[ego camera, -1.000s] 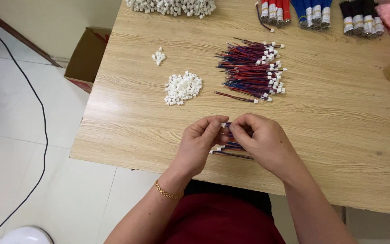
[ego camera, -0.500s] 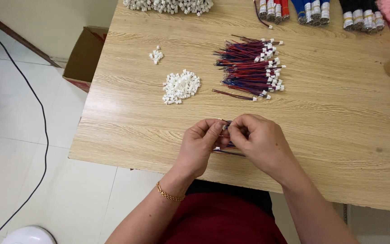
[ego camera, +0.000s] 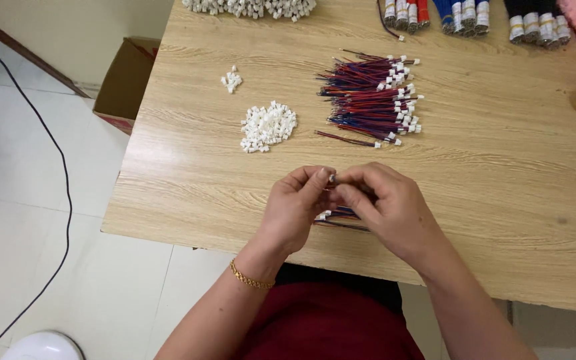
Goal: Assembling wire connectors by inserting multiple thin wires into plastic housings
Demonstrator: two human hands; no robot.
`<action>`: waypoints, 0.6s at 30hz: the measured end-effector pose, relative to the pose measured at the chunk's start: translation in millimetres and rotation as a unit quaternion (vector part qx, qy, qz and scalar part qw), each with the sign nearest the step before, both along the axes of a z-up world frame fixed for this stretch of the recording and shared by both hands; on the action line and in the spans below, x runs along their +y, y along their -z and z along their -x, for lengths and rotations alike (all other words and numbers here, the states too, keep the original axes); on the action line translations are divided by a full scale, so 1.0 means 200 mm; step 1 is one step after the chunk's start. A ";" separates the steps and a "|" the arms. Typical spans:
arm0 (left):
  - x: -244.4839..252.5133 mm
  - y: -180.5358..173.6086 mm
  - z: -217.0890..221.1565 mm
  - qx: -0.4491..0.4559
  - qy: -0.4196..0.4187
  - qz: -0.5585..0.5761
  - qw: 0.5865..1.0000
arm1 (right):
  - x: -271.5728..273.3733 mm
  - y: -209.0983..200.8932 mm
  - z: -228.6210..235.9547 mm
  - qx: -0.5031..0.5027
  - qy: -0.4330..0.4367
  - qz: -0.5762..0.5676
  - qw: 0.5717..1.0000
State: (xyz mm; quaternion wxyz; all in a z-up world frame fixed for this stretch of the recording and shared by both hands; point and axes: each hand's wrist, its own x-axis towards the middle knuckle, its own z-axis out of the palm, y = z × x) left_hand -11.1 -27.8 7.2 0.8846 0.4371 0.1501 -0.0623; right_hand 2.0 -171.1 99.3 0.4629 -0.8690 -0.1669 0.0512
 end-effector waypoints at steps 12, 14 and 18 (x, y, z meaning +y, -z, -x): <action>0.00 -0.01 0.00 0.009 0.004 0.074 0.997 | -0.02 0.06 0.01 -0.116 -0.023 0.016 0.993; -0.01 0.00 0.00 0.006 0.002 0.076 0.997 | -0.02 0.05 0.01 -0.132 -0.009 0.016 0.991; 0.00 0.02 0.00 0.002 0.014 0.082 0.997 | -0.01 0.06 0.01 -0.143 -0.002 0.026 0.989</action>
